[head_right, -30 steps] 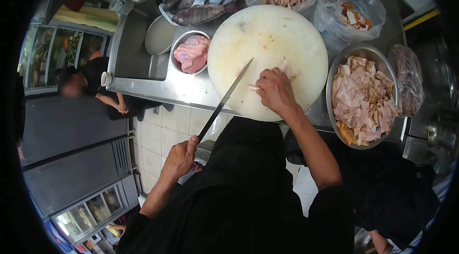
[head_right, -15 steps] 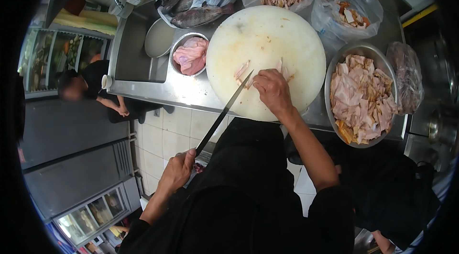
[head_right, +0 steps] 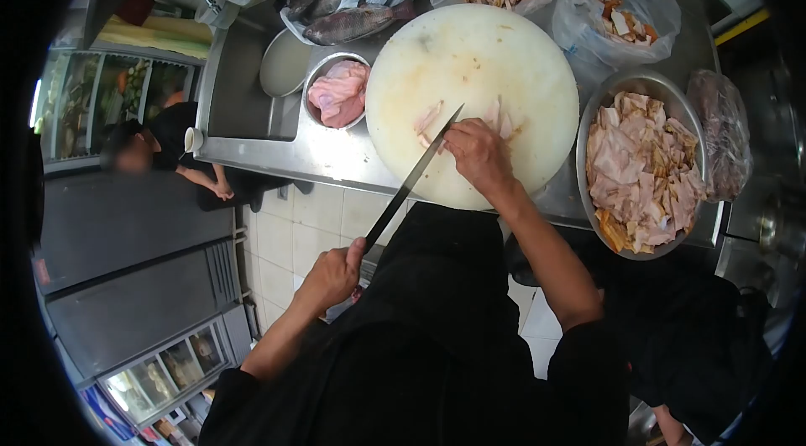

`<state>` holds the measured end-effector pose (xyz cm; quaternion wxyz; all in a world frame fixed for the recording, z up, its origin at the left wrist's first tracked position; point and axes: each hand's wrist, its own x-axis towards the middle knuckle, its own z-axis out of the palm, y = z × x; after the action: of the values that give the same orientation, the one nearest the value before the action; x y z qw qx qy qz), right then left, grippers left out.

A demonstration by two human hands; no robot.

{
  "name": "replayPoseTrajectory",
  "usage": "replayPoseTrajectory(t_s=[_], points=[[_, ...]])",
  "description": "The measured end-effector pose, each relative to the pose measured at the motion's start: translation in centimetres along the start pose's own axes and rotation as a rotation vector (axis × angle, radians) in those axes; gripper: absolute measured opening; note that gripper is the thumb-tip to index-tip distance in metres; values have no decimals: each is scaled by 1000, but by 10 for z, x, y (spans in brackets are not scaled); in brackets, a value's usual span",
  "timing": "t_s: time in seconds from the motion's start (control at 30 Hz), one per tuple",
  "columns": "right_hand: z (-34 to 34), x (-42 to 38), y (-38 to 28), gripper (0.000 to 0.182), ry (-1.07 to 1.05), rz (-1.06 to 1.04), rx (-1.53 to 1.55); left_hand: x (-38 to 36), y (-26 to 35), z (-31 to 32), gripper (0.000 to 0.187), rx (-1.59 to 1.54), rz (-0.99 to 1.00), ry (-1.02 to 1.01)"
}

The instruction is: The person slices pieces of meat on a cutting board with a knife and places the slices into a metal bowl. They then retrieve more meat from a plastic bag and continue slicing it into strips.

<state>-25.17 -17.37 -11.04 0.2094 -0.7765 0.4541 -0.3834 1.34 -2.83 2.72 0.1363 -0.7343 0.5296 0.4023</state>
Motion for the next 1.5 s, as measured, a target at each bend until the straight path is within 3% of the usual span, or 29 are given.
replayPoseTrajectory(t_s=[0.13,0.23,0.33,0.53,0.63,0.73,0.83,1.13,1.4,1.5], points=[[-30,-1,-7,28,-7,105,52,-10,20,-20,78,-144,-19,43],[-51,-7,-2,34,-112,32,-96,-24,15,-25,80,-207,-1,26],[-56,-8,2,30,-281,80,-193,-24,-2,-16,81,-129,37,22],[-47,6,2,23,-342,38,-58,-22,-1,-18,80,-205,-14,73],[-28,22,-9,24,-338,-156,-11,-14,-8,-16,74,-182,-58,76],[-13,21,-9,27,-177,-242,-17,-10,-11,-15,74,-166,-45,83],[-20,6,-20,29,1,99,-1,-16,-9,-15,73,-202,-30,88],[8,-7,-18,9,126,54,21,-18,-10,-11,70,-147,-23,74],[14,-11,-12,11,185,11,27,-34,-9,-18,69,-153,19,50],[8,-9,-17,12,150,28,18,-40,-9,-19,68,61,-85,40]])
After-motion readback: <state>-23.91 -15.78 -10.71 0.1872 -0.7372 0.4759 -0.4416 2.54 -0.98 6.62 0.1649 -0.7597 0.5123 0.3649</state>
